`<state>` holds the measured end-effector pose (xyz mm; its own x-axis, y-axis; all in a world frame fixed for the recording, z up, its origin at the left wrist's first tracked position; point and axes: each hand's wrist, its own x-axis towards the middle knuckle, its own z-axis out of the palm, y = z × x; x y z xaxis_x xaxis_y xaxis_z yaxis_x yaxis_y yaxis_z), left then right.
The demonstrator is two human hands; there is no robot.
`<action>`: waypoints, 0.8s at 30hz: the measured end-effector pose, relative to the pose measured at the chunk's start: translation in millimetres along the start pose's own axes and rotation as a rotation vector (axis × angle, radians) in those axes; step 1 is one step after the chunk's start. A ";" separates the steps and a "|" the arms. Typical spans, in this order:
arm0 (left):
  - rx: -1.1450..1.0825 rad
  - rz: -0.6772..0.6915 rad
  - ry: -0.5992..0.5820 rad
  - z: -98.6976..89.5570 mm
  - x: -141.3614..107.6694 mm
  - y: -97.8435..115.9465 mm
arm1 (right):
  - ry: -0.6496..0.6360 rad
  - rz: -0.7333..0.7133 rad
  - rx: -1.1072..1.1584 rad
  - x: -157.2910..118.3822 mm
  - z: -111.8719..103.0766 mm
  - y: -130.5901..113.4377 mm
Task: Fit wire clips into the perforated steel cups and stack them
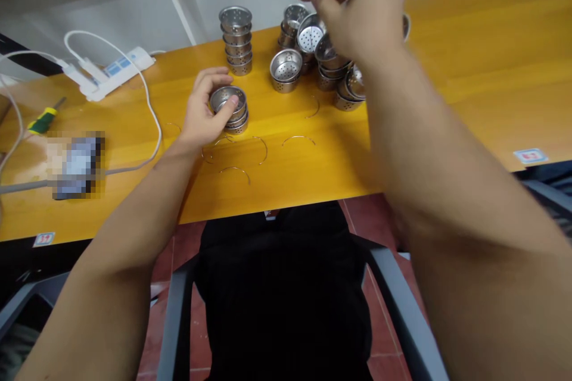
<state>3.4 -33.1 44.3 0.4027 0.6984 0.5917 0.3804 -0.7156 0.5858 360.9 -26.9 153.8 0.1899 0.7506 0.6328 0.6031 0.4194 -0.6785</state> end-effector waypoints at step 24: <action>-0.107 -0.064 -0.039 9.2 -4.8 -27.8 | -0.335 -0.351 -0.745 72.3 -28.5 73.6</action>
<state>-1.5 -16.7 20.1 0.4134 0.7401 0.5305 0.3157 -0.6630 0.6788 441.1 43.7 160.3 -0.2672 0.8002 0.5369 0.9535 0.3002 0.0270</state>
